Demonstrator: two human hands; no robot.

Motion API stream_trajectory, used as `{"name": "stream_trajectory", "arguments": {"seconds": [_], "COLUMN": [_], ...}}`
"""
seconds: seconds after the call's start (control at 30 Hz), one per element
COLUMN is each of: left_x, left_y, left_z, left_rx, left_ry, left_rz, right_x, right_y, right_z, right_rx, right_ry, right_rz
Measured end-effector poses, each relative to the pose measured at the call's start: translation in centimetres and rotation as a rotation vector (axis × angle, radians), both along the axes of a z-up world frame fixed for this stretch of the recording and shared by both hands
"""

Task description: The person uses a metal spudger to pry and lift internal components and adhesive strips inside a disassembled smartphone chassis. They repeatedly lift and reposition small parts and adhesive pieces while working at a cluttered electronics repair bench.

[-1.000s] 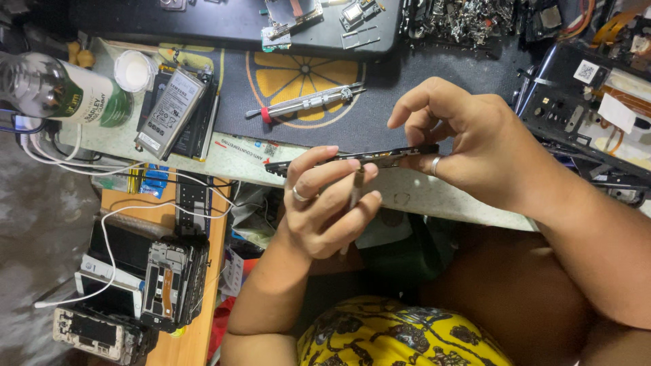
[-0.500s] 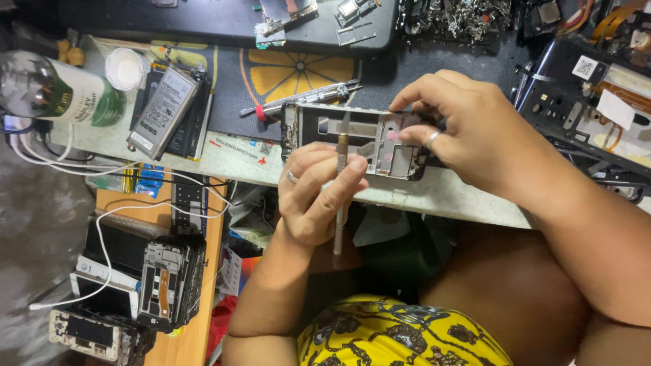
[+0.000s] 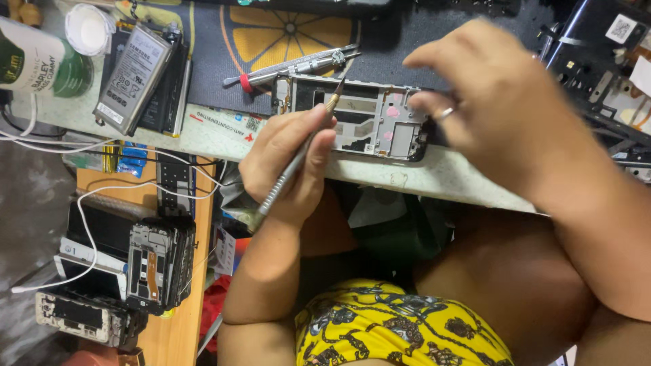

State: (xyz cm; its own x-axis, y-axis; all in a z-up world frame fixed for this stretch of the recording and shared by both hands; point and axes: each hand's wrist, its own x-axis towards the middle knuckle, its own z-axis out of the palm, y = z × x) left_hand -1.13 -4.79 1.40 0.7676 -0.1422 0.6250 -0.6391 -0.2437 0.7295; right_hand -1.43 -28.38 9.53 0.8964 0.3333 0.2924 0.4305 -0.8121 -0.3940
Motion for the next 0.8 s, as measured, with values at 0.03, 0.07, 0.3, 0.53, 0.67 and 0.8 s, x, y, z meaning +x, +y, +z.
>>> {"name": "stream_trajectory", "arguments": {"seconds": [0.03, 0.07, 0.3, 0.53, 0.67, 0.8], "left_x": [0.0, 0.0, 0.2, -0.3, -0.7, -0.5], "left_y": [0.1, 0.3, 0.4, 0.4, -0.6, -0.6], "left_z": [0.1, 0.2, -0.3, -1.9, -2.8, -2.8], "left_rx": [0.0, -0.001, -0.045, -0.146, -0.244, -0.154], "left_ry": [0.007, 0.015, 0.011, -0.1, -0.205, -0.285], "left_rz": [0.001, 0.002, -0.004, 0.03, 0.101, 0.217], "right_x": [-0.2, -0.5, -1.7, -2.6, -2.8, -2.9], "right_y": [-0.3, -0.6, -0.5, -0.1, -0.5, -1.2], "right_z": [0.4, 0.8, 0.4, -1.3, -1.7, -1.7], "right_rx": [0.026, 0.052, 0.043, -0.156, -0.148, -0.128], "right_ry": [0.06, 0.12, 0.123, 0.031, 0.033, 0.011], "right_rz": [-0.03, -0.06, 0.174, 0.135, 0.134, 0.174]}}
